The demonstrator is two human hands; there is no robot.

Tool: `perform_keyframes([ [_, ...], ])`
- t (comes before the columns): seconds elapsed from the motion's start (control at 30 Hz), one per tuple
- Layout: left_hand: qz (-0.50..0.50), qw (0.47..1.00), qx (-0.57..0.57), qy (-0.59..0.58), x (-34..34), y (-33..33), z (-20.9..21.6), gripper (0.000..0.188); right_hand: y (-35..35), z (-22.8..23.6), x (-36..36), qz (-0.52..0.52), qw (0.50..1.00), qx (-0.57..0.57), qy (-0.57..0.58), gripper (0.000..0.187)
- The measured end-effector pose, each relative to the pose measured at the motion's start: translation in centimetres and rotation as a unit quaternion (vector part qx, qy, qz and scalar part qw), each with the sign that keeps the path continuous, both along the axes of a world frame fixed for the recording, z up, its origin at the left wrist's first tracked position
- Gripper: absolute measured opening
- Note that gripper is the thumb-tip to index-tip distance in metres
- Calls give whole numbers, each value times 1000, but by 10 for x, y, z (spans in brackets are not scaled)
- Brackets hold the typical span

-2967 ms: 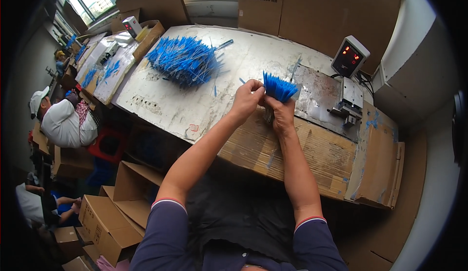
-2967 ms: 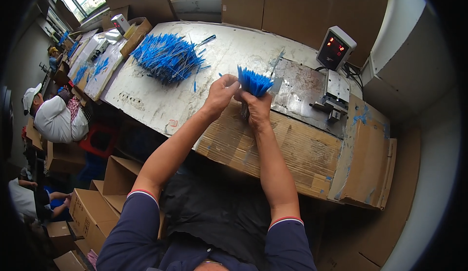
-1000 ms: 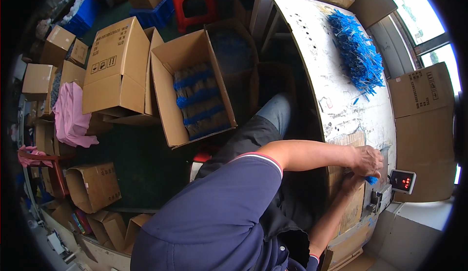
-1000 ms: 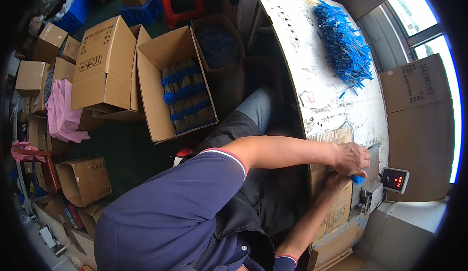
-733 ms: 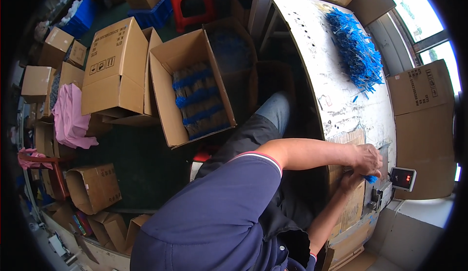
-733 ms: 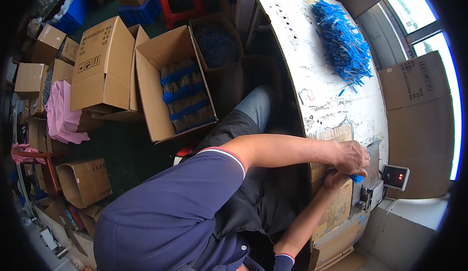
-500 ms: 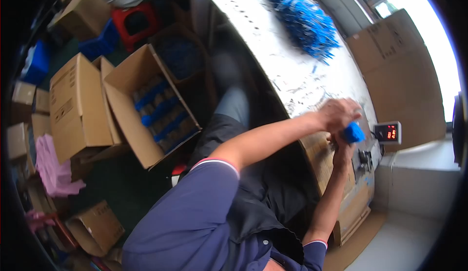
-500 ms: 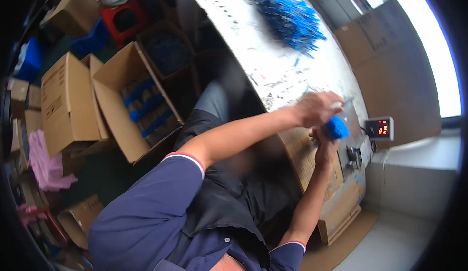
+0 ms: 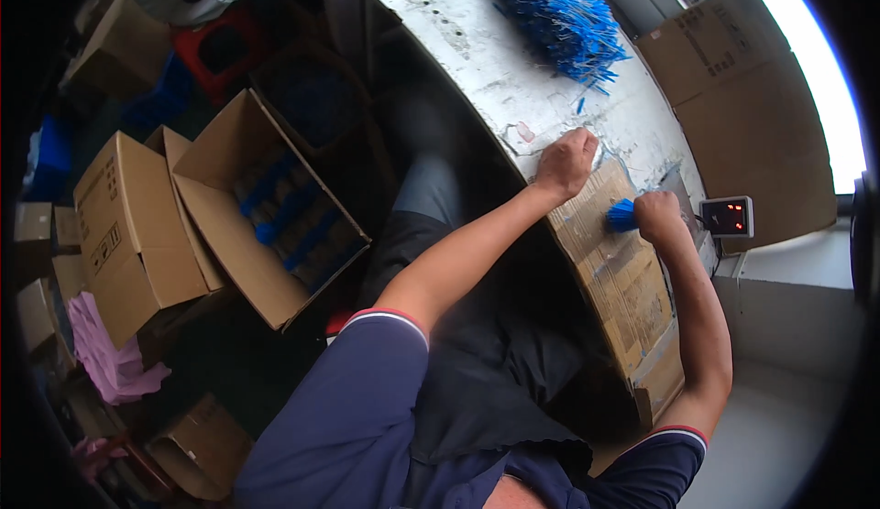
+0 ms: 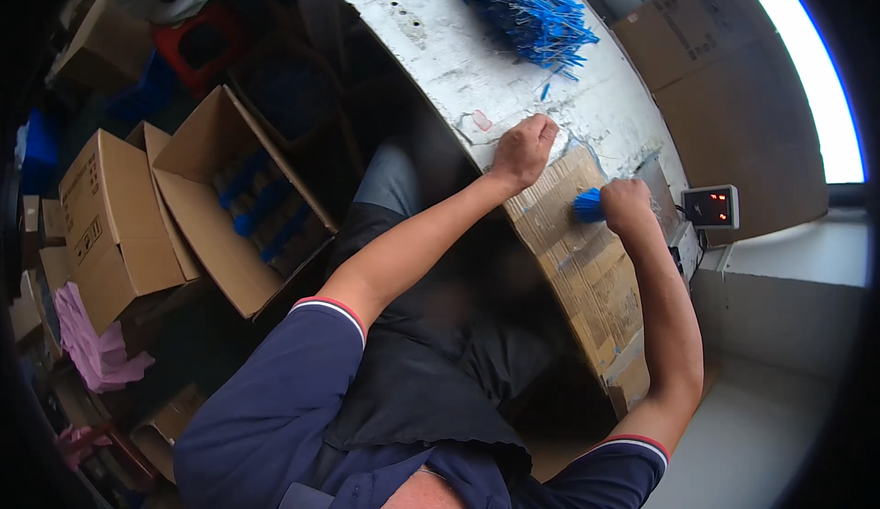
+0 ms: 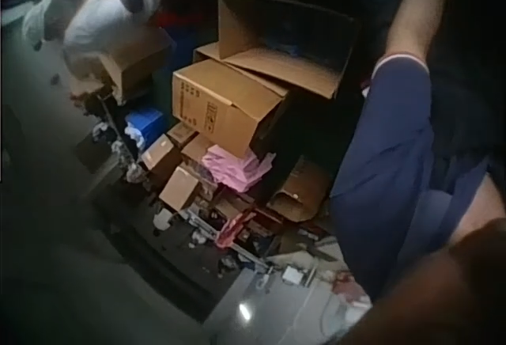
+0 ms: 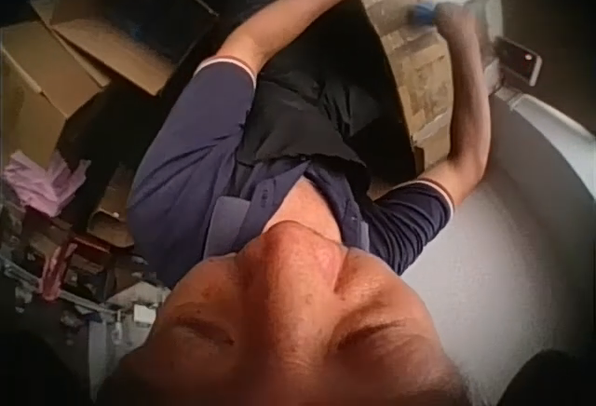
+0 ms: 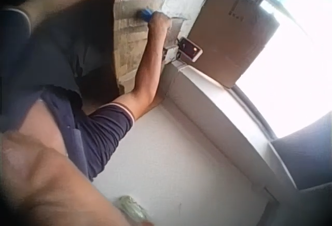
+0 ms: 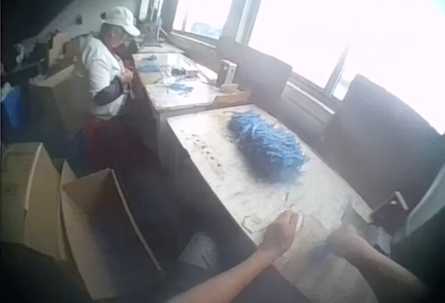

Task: Manually bundle and organize blue plastic/bristle components at an industrial workbench.

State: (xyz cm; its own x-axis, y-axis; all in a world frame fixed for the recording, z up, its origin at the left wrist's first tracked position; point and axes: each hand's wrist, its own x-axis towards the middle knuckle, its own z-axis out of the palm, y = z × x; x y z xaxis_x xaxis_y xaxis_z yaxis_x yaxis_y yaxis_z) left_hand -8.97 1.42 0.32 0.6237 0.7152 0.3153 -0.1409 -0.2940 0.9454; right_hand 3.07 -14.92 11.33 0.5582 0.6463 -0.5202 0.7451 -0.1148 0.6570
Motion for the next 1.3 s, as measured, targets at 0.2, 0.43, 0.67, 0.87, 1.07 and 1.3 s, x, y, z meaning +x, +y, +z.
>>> perform_keyframes([
  [0.2, 11, 999, -22, -20, -4, 3, -8, 30, 6, 8, 26, 76, 994, 68, 23, 9],
  [0.43, 7, 998, -42, -41, -7, 8, -12, 28, 6, 6, 34, 52, 993, 97, 32, 10],
  [0.67, 5, 999, -32, -28, -6, 10, -16, 28, -38, 2, 5, -234, 706, 642, 185, 9],
  [0.87, -20, 998, -44, -31, -1, 8, -6, 29, -92, -75, -18, -98, 937, 336, -23, 30],
  [1.07, -25, 998, -60, -17, -12, 11, -12, 28, -67, -30, -25, 11, 782, 620, -57, 31],
  [1.3, -18, 997, -71, -28, -16, 15, -9, 27, -56, -21, -56, -3, 821, 571, 2, 15],
])
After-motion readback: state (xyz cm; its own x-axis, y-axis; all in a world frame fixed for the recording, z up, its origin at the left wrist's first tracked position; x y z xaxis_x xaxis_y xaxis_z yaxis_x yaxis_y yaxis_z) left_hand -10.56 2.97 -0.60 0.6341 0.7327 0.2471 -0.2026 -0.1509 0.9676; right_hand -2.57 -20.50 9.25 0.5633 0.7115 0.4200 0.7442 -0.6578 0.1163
